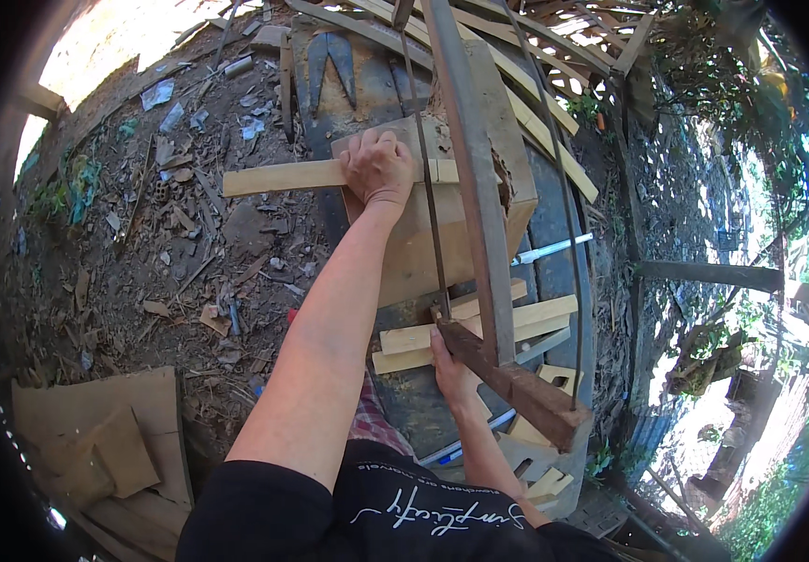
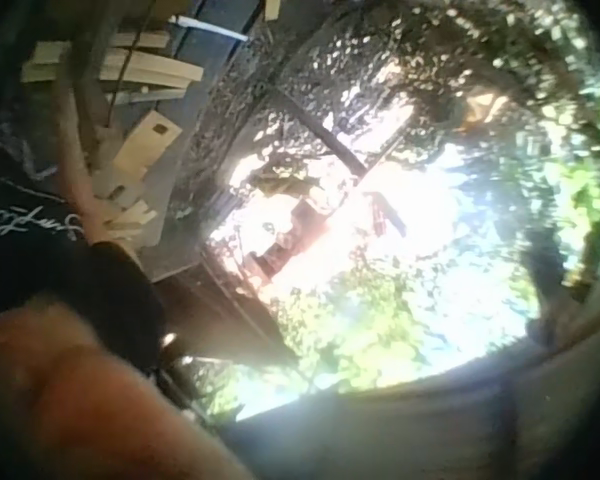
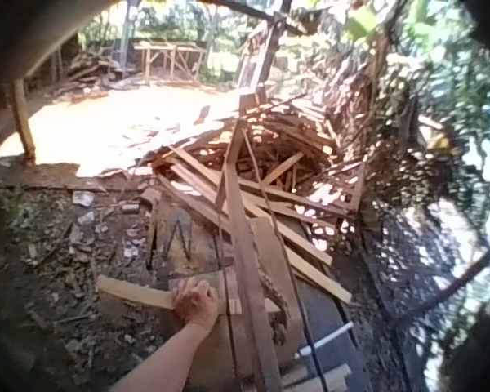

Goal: The person positions a wooden piece on a wood block and cuts it using a frame saw, then pauses to rearrange the wood pieces before continuing to saw.

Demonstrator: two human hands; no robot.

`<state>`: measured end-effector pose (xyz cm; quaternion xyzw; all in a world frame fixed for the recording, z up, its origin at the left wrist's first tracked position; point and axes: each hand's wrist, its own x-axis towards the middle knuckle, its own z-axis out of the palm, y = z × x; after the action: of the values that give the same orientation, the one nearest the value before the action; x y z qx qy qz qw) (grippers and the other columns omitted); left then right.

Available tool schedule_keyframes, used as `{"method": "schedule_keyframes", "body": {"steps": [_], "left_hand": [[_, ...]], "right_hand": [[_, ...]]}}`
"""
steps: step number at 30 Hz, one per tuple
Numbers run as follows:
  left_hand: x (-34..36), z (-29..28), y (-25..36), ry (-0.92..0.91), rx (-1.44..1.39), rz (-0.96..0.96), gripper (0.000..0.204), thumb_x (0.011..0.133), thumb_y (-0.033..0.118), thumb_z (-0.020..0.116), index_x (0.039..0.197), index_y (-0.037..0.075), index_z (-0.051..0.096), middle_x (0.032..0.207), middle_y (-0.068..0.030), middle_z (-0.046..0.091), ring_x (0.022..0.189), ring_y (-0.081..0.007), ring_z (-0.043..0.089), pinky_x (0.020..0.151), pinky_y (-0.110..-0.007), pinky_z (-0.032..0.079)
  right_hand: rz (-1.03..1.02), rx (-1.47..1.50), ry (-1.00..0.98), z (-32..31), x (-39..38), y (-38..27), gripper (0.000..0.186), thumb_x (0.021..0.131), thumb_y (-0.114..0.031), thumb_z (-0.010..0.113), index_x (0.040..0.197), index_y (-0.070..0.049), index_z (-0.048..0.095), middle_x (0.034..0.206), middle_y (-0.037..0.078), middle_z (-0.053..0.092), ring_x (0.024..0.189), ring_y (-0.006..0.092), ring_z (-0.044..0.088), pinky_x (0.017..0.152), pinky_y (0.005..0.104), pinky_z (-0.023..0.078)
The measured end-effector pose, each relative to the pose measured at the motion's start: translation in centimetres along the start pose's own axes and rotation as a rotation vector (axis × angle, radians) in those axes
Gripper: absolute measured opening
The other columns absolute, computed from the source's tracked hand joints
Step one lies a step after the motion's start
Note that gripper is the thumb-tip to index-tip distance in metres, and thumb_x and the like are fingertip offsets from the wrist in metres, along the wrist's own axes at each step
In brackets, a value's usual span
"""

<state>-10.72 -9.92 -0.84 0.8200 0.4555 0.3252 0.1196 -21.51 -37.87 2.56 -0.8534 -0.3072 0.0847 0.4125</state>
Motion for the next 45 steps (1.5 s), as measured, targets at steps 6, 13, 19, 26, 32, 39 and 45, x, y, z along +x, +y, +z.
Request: {"method": "schedule_keyframes", "body": {"steps": [6, 13, 19, 26, 32, 39, 45], "left_hand": [[0.0, 0.0, -0.3, -0.038, -0.016, -0.045, 0.007, 0.074, 0.019, 0.062, 0.070, 0.014, 0.064, 0.085, -0.0011, 0.063, 0.092, -0.0223, 0.058, 0.075, -0.037, 0.041], [0.1, 0.4, 0.1, 0.028, 0.041, -0.063, 0.006, 0.072, 0.021, 0.064, 0.071, 0.015, 0.066, 0.086, -0.0008, 0.063, 0.091, -0.0204, 0.058, 0.077, -0.037, 0.041], [-0.1, 0.3, -0.4, -0.034, -0.020, -0.006, 0.008, 0.075, 0.021, 0.061, 0.072, 0.015, 0.065, 0.088, -0.0001, 0.064, 0.093, -0.0217, 0.059, 0.079, -0.038, 0.042], [0.1, 0.3, 0.1, 0.024, 0.012, -0.054, 0.008, 0.075, 0.021, 0.061, 0.071, 0.015, 0.065, 0.087, -0.0012, 0.064, 0.091, -0.0230, 0.059, 0.078, -0.038, 0.041], [-0.2, 0.5, -0.2, -0.023, -0.037, -0.023, 0.009, 0.075, 0.022, 0.061, 0.072, 0.015, 0.066, 0.087, -0.0017, 0.064, 0.092, -0.0231, 0.059, 0.078, -0.038, 0.041], [0.0, 0.6, 0.0, 0.052, 0.032, -0.038, 0.006, 0.072, 0.021, 0.064, 0.071, 0.015, 0.066, 0.086, -0.0009, 0.064, 0.092, -0.0219, 0.058, 0.078, -0.038, 0.041], [-0.1, 0.3, 0.1, -0.023, -0.042, -0.034, 0.009, 0.074, 0.021, 0.061, 0.070, 0.014, 0.064, 0.089, -0.0014, 0.065, 0.094, -0.0232, 0.059, 0.079, -0.039, 0.042]], "right_hand": [[0.334, 0.312, 0.057, 4.4, 4.9, 0.8, 0.017, 0.091, -0.016, 0.064, 0.089, -0.002, 0.056, 0.071, 0.004, 0.055, 0.051, 0.0114, 0.047, 0.048, 0.0274, 0.041], [0.230, 0.032, 0.025, 0.3, -3.0, -0.3, 0.016, 0.092, -0.015, 0.063, 0.090, -0.002, 0.054, 0.067, 0.002, 0.051, 0.053, 0.0090, 0.047, 0.049, 0.0259, 0.040], [0.100, -0.061, 0.094, 3.8, 2.3, 2.5, 0.018, 0.093, -0.017, 0.063, 0.090, 0.000, 0.055, 0.067, 0.004, 0.055, 0.058, 0.0152, 0.053, 0.057, 0.0318, 0.045], [0.169, 0.055, 0.095, 2.1, -1.3, 0.9, 0.016, 0.093, -0.017, 0.063, 0.094, -0.003, 0.055, 0.071, 0.001, 0.055, 0.054, 0.0076, 0.050, 0.049, 0.0250, 0.041], [0.366, 0.086, -0.021, 0.7, -3.4, 0.2, 0.018, 0.092, -0.019, 0.064, 0.095, -0.003, 0.055, 0.070, 0.002, 0.055, 0.056, 0.0088, 0.050, 0.052, 0.0252, 0.041], [0.039, 0.246, 0.097, 4.0, 3.6, 1.7, 0.018, 0.090, -0.017, 0.065, 0.087, -0.001, 0.056, 0.072, 0.009, 0.057, 0.066, 0.0213, 0.056, 0.062, 0.0338, 0.045], [0.339, 0.084, 0.005, -0.9, -6.1, -0.2, 0.016, 0.092, -0.016, 0.064, 0.093, -0.004, 0.053, 0.064, -0.002, 0.051, 0.052, 0.0047, 0.048, 0.046, 0.0215, 0.039]]}}
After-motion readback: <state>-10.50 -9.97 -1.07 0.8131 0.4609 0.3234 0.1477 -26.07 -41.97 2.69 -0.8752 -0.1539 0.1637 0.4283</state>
